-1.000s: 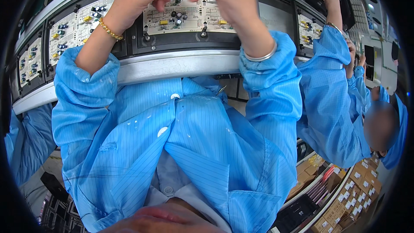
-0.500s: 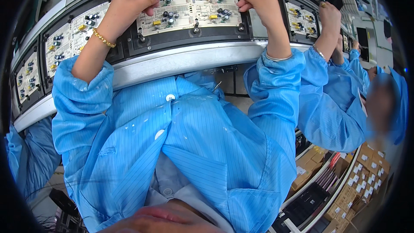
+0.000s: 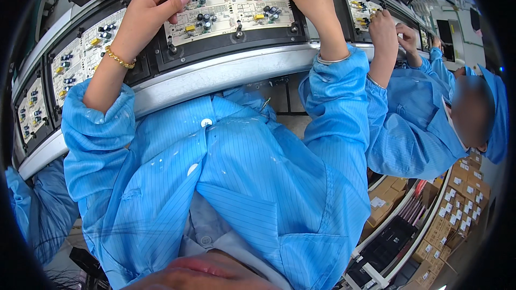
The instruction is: Manually placing and inspecting small components on printed circuit boards moving along an assembly line.
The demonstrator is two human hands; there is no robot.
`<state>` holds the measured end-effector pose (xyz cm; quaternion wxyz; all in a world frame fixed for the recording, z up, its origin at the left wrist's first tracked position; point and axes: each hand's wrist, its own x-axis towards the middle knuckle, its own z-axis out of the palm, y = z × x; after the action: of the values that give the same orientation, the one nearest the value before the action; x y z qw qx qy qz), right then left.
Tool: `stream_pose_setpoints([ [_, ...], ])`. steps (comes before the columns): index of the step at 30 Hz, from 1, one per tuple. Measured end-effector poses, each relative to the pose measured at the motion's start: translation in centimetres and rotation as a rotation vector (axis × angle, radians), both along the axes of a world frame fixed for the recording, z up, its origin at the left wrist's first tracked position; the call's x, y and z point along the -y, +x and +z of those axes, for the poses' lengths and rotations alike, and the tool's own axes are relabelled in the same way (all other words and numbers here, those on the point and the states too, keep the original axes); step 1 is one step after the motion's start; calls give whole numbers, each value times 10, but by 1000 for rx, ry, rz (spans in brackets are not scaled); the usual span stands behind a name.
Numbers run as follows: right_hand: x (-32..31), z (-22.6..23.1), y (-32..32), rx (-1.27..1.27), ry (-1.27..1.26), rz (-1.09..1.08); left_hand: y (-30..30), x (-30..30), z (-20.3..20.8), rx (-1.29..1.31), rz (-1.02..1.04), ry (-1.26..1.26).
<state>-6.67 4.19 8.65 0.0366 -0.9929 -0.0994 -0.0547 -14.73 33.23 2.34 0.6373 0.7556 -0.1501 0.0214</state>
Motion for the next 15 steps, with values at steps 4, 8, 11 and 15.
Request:
stream_pose_setpoints([
  [4,1,-2,2,-2,-6,-9,0,-3,-1,59,29,0],
  [8,1,-2,0,0,7,-22,-1,-3,-2,62,37,5],
  [11,0,-1,-1,3,-8,-56,-1,-5,-3,80,49,13],
  [15,3,-3,0,40,-2,-33,-1,-7,-3,83,48,21],
])
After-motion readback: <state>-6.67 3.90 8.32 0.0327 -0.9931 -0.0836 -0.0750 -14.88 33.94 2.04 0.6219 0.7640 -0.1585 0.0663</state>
